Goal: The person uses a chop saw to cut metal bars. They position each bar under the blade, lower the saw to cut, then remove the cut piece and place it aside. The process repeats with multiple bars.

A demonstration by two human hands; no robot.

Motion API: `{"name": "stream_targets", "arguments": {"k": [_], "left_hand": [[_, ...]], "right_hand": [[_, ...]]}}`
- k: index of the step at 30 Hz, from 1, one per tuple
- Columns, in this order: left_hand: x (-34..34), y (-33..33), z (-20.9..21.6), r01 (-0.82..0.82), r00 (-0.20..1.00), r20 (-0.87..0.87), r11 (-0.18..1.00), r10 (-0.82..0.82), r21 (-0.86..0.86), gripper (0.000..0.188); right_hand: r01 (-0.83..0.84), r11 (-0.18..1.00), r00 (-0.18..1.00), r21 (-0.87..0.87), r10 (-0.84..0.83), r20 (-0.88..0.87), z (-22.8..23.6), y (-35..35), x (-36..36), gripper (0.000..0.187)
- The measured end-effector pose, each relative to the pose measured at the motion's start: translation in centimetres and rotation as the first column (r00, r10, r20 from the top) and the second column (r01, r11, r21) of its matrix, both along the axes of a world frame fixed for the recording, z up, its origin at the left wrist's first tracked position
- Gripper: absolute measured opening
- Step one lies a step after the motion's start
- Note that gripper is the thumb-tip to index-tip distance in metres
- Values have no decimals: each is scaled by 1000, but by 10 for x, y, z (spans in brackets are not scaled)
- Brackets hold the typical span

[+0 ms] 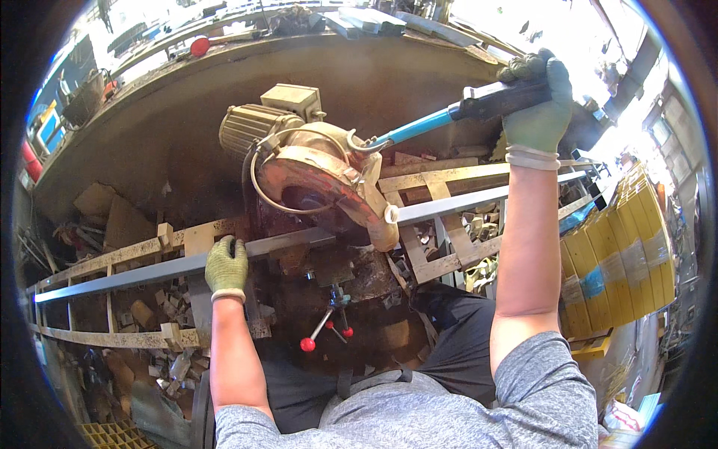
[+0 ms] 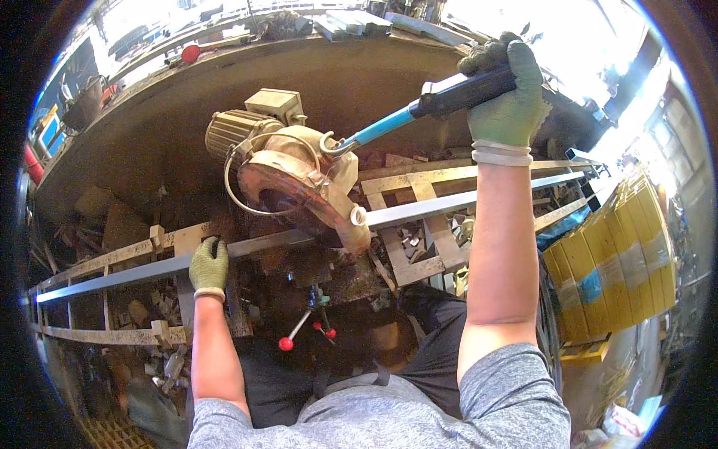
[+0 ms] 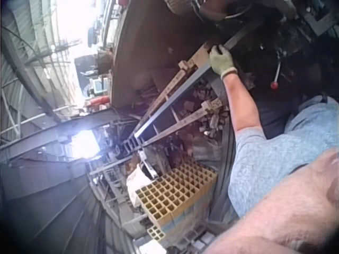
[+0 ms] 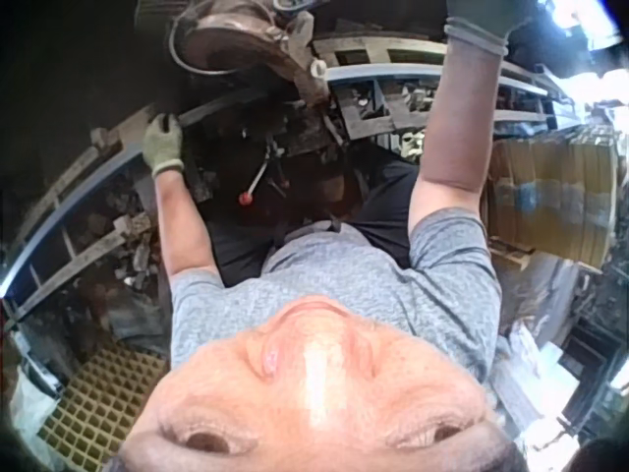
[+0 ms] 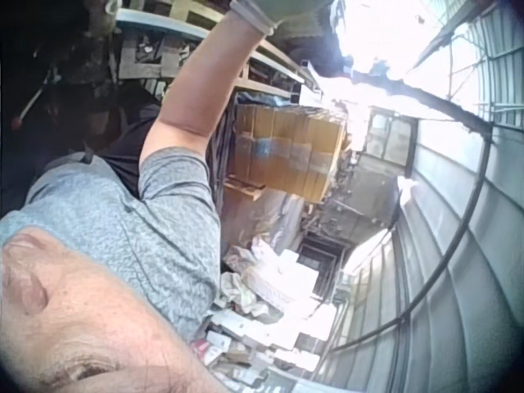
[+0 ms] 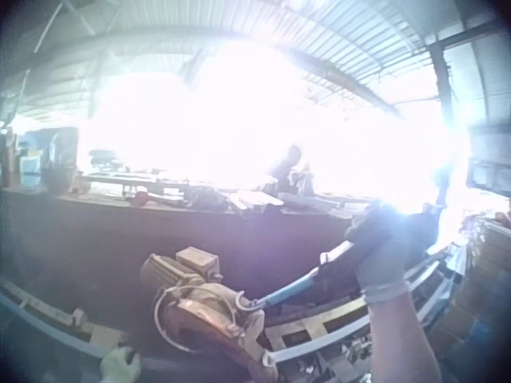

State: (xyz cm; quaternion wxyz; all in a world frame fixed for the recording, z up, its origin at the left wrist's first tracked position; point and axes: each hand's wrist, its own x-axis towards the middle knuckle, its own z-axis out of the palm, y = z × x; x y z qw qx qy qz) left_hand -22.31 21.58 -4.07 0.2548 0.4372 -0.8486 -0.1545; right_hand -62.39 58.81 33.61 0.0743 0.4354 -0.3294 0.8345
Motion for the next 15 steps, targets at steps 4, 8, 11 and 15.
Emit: {"name": "stream_targets", "arguments": {"k": [4,8,11,15], "left_hand": [[0,-2,1,-6,1000,2,1000,6,14,43],[-1,-2,-3,-3,1000,0,1000,3,-1,42],[0,-5,-6,12,1000,-21,999,-13,-47,40],[4,-5,-5,-12,1000,-28,1000,12,-9,40]], "right_hand": [[26,1000,1000,10,-25,-13,-2,2,0,34],[-20,1000,999,-17,21,24,-3,3,-3,33],[-31,1000,998,-7,31,50,-3,6,-4,30],[-120,993,992,12,119,32,1,7,-4,33]]}}
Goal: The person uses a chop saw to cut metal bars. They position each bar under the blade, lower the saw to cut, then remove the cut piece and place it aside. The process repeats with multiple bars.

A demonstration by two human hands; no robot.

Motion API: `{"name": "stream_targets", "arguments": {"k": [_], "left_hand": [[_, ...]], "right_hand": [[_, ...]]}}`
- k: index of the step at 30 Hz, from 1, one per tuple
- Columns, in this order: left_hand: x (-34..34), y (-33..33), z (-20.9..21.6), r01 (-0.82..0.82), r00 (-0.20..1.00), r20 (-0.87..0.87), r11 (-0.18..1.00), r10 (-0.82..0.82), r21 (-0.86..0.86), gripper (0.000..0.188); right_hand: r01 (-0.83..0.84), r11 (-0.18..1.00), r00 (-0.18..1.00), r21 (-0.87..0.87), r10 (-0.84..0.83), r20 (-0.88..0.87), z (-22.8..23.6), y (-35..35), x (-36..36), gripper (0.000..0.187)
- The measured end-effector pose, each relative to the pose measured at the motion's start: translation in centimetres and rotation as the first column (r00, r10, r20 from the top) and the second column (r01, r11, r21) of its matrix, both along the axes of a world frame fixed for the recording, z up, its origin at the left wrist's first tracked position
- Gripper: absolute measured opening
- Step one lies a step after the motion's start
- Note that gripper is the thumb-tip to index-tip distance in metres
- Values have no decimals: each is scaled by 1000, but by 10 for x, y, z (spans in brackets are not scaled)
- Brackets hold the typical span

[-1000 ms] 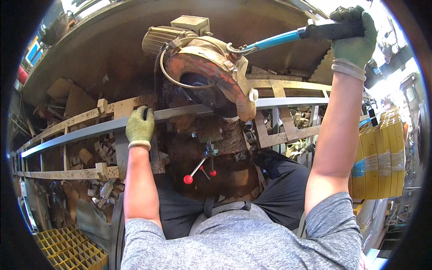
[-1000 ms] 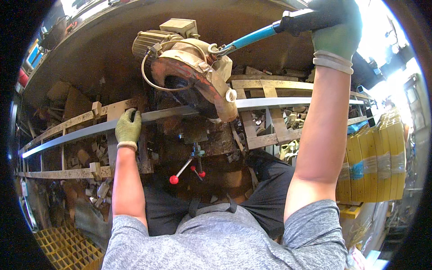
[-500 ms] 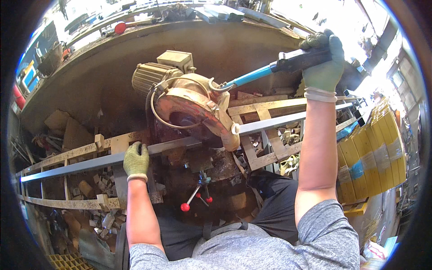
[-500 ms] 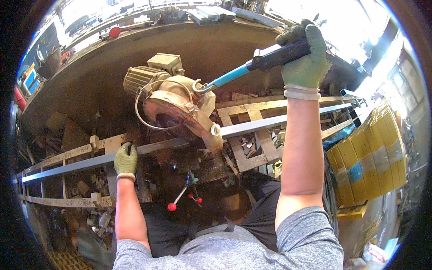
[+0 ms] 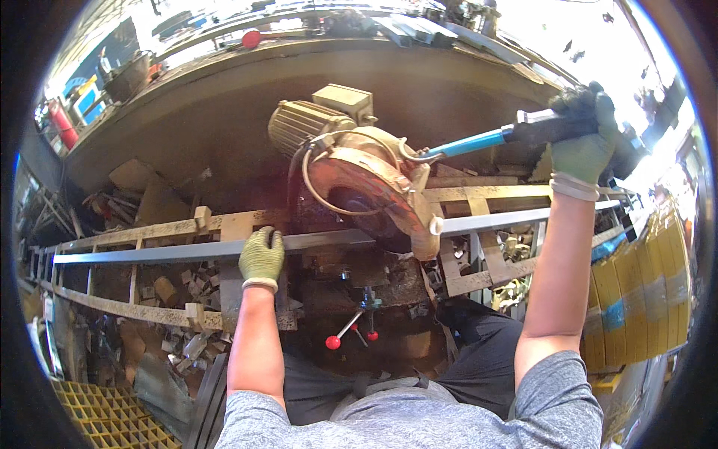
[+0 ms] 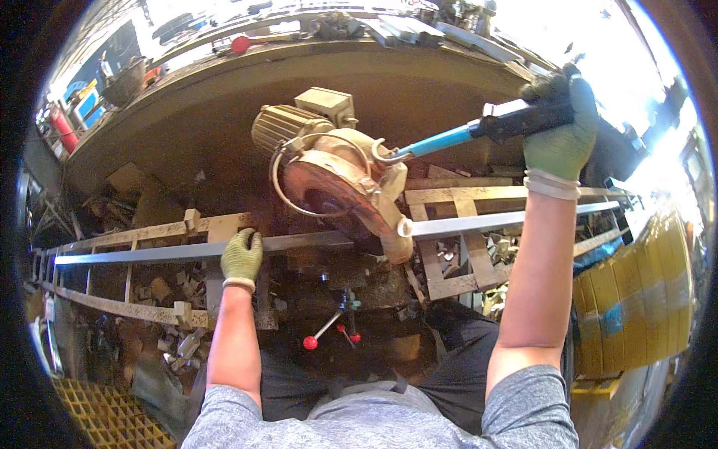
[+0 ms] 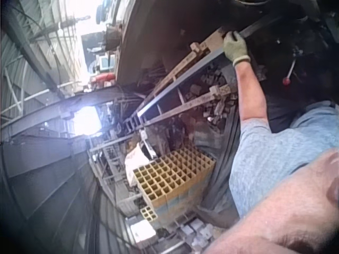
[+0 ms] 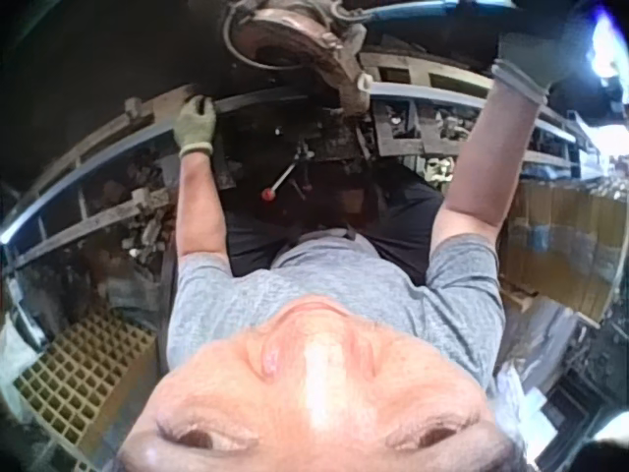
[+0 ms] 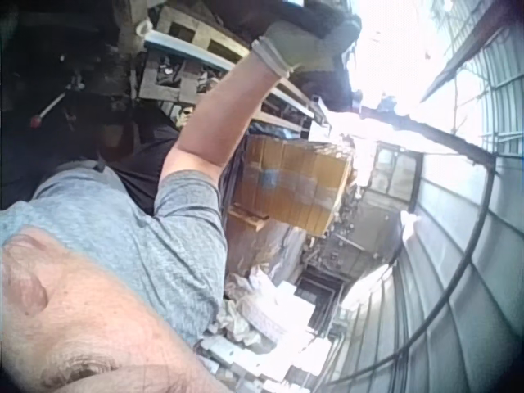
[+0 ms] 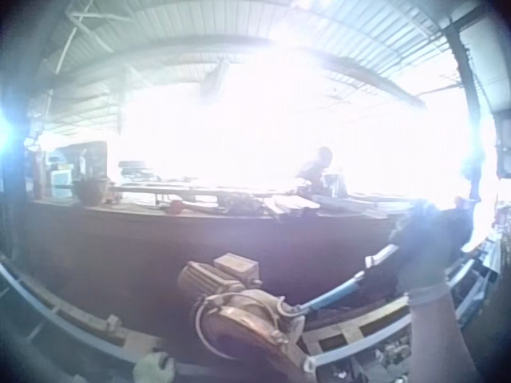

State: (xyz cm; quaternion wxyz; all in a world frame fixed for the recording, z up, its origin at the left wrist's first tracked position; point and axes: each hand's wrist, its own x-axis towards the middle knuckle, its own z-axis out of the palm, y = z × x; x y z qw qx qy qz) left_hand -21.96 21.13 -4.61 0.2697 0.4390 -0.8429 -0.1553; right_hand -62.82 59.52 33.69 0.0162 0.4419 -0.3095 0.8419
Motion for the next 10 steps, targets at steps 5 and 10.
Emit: {"name": "stream_targets", "arguments": {"k": [5,10], "left_hand": [[-2,8,10,-13,1000,6,1000,13,15,40],[1,4,14,5,1000,31,1000,-5,13,39]], "right_hand": [[56,998,998,12,-56,2,-6,6,3,33],[89,996,996,27,-89,8,-7,8,-9,43]]}}
